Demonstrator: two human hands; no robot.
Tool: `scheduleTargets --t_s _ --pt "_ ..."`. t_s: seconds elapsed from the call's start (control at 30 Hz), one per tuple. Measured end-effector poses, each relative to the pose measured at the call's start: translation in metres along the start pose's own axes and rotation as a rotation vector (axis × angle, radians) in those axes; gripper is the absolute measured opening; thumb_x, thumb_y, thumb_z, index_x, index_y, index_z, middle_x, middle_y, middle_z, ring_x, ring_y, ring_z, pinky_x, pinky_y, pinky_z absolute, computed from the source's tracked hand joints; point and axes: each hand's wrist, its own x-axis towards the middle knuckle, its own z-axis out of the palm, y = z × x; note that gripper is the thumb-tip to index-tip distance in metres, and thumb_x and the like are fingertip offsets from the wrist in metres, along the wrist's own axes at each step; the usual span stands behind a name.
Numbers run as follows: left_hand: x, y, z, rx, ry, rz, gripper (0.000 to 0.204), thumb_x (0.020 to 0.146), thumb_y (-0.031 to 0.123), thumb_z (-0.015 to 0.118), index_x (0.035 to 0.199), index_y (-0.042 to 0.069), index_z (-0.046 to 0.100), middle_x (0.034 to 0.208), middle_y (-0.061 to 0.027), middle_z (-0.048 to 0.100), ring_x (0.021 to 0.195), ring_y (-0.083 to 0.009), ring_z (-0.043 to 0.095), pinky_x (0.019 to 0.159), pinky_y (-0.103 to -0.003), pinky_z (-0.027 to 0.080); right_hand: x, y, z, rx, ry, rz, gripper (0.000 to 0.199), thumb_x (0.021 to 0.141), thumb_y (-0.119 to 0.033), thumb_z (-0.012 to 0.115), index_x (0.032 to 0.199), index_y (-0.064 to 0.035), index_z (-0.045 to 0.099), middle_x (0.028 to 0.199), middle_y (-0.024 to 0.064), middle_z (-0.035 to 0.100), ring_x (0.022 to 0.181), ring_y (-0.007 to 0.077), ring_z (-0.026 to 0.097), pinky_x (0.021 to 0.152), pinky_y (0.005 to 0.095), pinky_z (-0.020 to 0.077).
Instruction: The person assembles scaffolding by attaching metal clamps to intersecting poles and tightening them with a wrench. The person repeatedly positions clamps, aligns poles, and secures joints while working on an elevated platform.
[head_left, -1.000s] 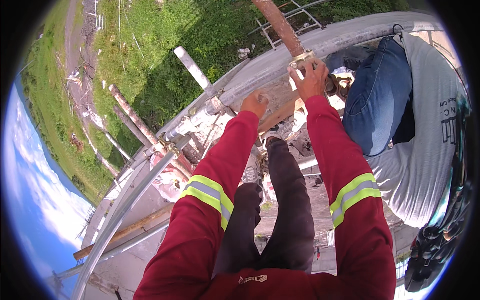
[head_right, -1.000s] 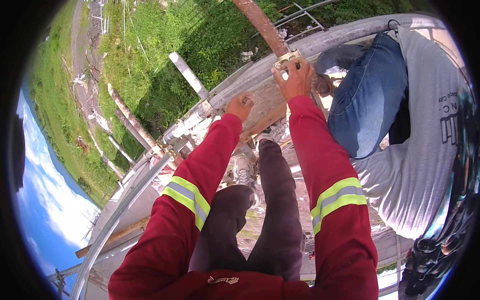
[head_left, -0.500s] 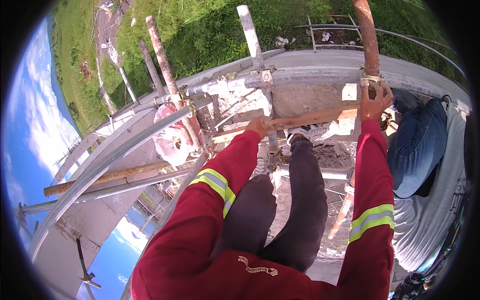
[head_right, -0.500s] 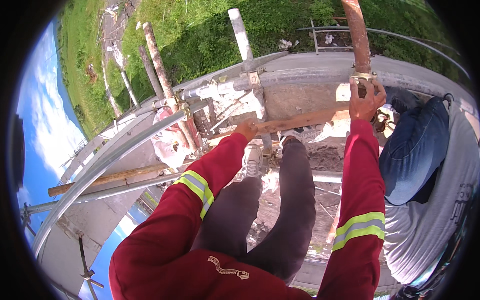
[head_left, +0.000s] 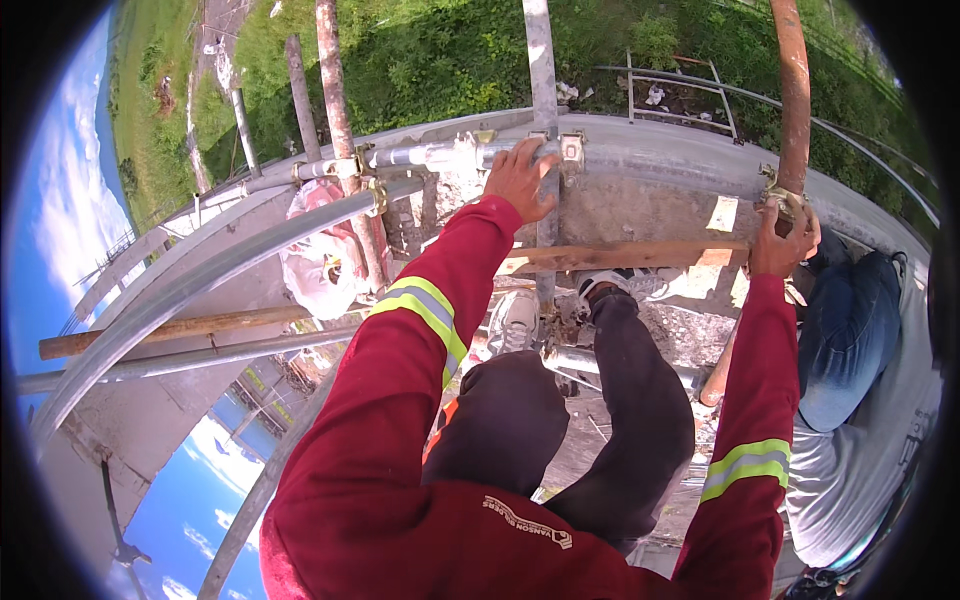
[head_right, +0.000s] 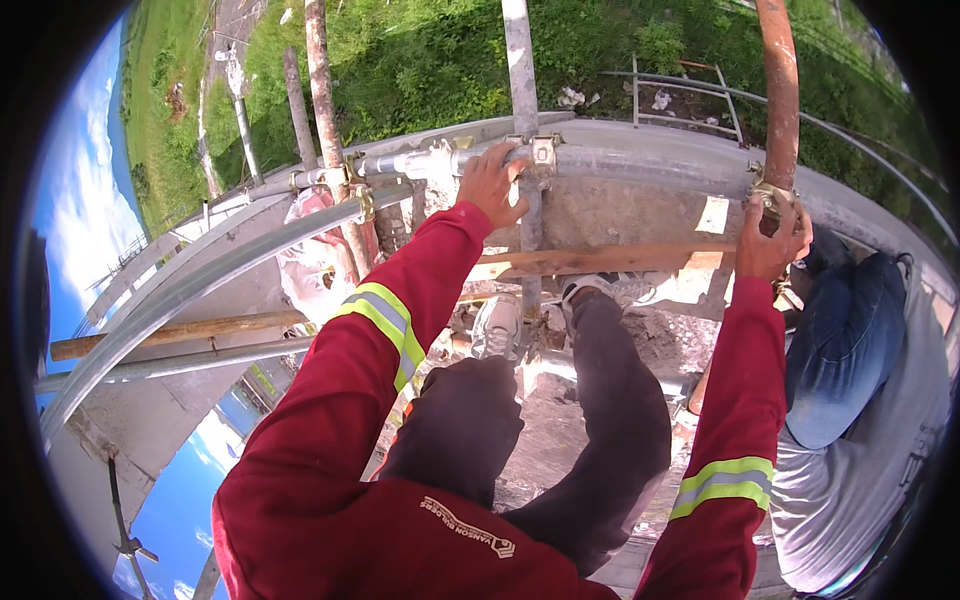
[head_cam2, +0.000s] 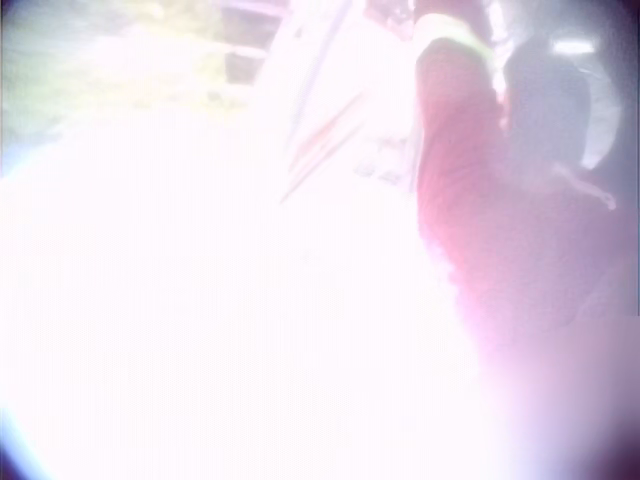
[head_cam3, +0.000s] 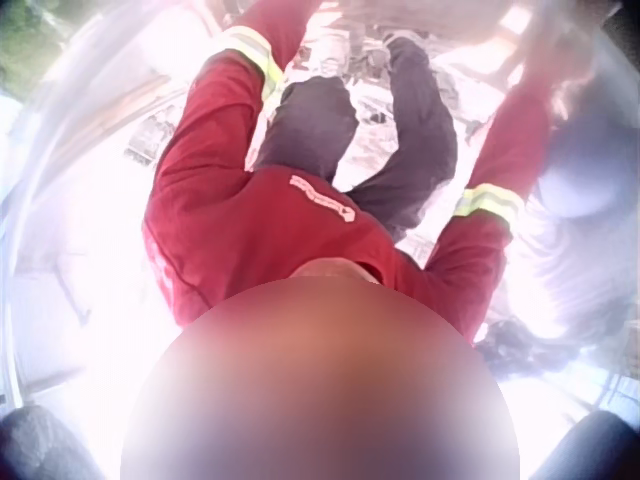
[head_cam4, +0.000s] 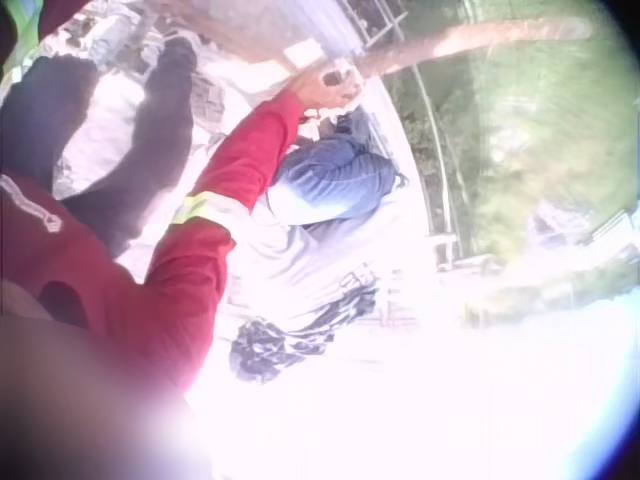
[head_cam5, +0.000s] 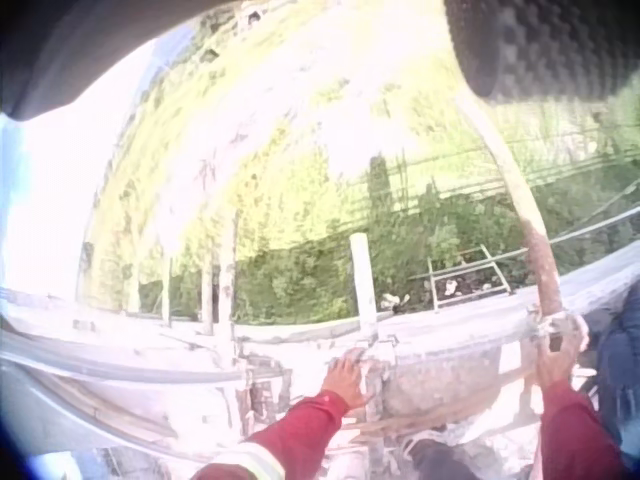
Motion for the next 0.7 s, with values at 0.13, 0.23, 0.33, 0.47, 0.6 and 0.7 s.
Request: scheduleTargets --t_s 0.13,0.23,0.33,0.47,0.6,0.7 --pt "0.013 -0.016 0.013 -0.018 0.068 0.03 0.054 0.062 0.03 0.069 0.113 0.018 0.054 0.116 -0.0068 0.05 0.113 -0.0245 0.047 0.091 -0.044 0.036 -0.001 0.002 0.004 0.409 -0.224 0.425 0.036 0.078 -0.034 0.074 0.097 -0.0047 0.064 0.122 0.0139 0.05 0.114 0.03 0.044 0.096 0.0379 0.0361" --pt "0.017 -0.022 0.028 -0.047 0.148 0.0 0.053 0.061 0.031 0.07 0.111 0.018 0.054 0.108 -0.004 0.054 0.106 -0.0229 0.05 0.088 -0.044 0.036 -0.003 0.012 0.007 -0.019 0.013 0.044 0.031 0.081 -0.032 0.072 0.095 -0.0051 0.064 0.117 0.0123 0.052 0.111 0.0296 0.045 0.094 0.0393 0.0356" --pt "0.016 -0.024 0.038 -0.039 0.255 0.026 0.053 0.061 0.031 0.07 0.11 0.018 0.055 0.104 -0.0035 0.054 0.103 -0.0227 0.051 0.088 -0.044 0.035 -0.002 0.027 0.011 -0.004 0.007 -0.035 0.033 0.082 -0.036 0.07 0.092 -0.0051 0.063 0.115 0.013 0.052 0.111 0.0298 0.044 0.095 0.0405 0.0341" --pt "0.015 -0.026 0.039 -0.046 0.318 0.046 0.054 0.062 0.033 0.071 0.111 0.017 0.055 0.099 -0.0059 0.054 0.098 -0.0239 0.053 0.087 -0.041 0.038 0.0 0.042 0.016 -0.081 0.024 0.002 0.038 0.084 -0.041 0.067 0.097 -0.0064 0.063 0.116 0.015 0.052 0.113 0.0302 0.043 0.097 0.0412 0.032" --pt "0.016 -0.025 0.036 -0.056 0.304 0.012 0.056 0.062 0.034 0.07 0.113 0.015 0.055 0.095 -0.0077 0.054 0.094 -0.0253 0.054 0.086 -0.039 0.04 0.001 0.046 0.012 -0.071 -0.005 -0.109 0.039 0.084 -0.043 0.066 0.104 -0.0093 0.062 0.116 0.0162 0.052 0.111 0.0315 0.045 0.096 0.0421 0.0344" --pt "0.015 -0.024 0.037 -0.002 0.257 -0.021 0.056 0.064 0.036 0.069 0.114 0.015 0.056 0.096 -0.0079 0.056 0.094 -0.0248 0.055 0.086 -0.039 0.04 0.005 0.046 0.009 -0.06 -0.001 -0.248 0.041 0.082 -0.042 0.069 0.105 -0.0092 0.063 0.114 0.0182 0.052 0.108 0.033 0.048 0.093 0.0436 0.0373"
